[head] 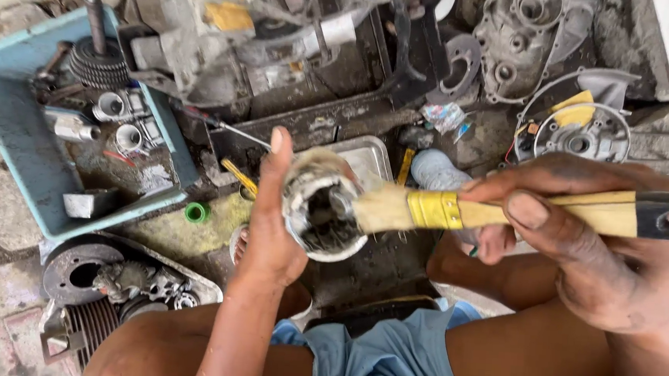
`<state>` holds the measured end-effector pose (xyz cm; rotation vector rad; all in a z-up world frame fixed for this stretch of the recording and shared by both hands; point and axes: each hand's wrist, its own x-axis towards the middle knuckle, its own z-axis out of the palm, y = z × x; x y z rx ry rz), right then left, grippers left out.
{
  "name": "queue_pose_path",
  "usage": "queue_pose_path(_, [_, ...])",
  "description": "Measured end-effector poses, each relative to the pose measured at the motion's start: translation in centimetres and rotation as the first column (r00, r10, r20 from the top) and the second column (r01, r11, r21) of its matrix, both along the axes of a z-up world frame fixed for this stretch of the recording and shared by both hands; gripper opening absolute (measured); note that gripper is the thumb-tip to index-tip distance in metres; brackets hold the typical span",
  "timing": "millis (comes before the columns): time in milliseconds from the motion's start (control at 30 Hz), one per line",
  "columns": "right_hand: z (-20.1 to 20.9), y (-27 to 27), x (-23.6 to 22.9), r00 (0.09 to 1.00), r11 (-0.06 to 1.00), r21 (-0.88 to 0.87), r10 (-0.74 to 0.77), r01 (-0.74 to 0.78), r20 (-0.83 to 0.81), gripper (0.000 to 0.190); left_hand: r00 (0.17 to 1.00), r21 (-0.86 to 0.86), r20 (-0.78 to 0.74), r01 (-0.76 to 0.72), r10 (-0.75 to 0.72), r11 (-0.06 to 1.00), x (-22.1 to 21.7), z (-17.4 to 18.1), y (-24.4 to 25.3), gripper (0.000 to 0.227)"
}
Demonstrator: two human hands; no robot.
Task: Cleaning motorcycle engine components using a brush and cleaning solution
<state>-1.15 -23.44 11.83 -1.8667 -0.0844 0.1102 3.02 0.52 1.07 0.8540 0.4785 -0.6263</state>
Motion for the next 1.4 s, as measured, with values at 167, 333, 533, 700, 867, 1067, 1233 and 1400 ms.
queue_pose_path(167, [0.1, -0.2, 0.1, 0.982, 0.972, -0.147, 0.188, -0.185, 0.006, 0.027, 0.996, 0.052, -0.088, 0.038, -0.033, 0.998, -0.1, 0.6, -0.2, 0.071])
queue_pose_path(333, [-0.5, 1.1, -0.1, 0.943, 0.888, -0.455, 0.21, -0.073, 0.259, 0.025, 0.994, 0.182, 0.068, 0.071, -0.085, 0.981, -0.1, -0.2, -0.2, 0.058])
queue_pose_path(533, [-2.0, 1.1, -0.7, 0.836, 0.747, -0.658, 0.418, -0.094, 0.355, 0.026, 0.983, 0.185, -0.055, -0.16, 0.173, 0.97, 0.4, -0.1, -0.8, 0.051])
queue_pose_path(700, [-1.5, 1.5, -0.1, 0.83, 0.693, -0.709, 0.467, -0.129, 0.305, 0.022, 0.993, 0.368, -0.116, 0.053, -0.011, 0.928, -0.5, -1.4, -1.5, 0.139])
queue_pose_path(867, [-2.2, 1.1, 0.3, 0.832, 0.64, -0.759, 0.481, -0.119, 0.275, 0.024, 0.982, 0.313, -0.172, -0.022, 0.079, 0.95, -0.7, -2.5, -2.2, 0.128])
queue_pose_path(1067, [-2.5, 1.1, 0.2, 0.833, 0.613, -0.779, 0.494, -0.129, 0.25, 0.025, 0.968, 0.323, -0.218, -0.051, 0.127, 0.945, 0.0, -2.2, -2.5, 0.082])
queue_pose_path(1233, [-2.5, 1.0, 0.2, 0.834, 0.612, -0.778, 0.497, -0.14, 0.241, 0.028, 0.994, 0.265, -0.056, -0.078, 0.096, 0.961, -1.0, -5.6, -2.8, 0.072])
queue_pose_path(1400, [-3.0, 0.1, 0.2, 0.871, 0.631, -0.756, 0.458, -0.177, 0.179, 0.029, 0.971, 0.309, -0.093, -0.18, 0.218, 0.934, -1.8, -7.4, -3.9, 0.1])
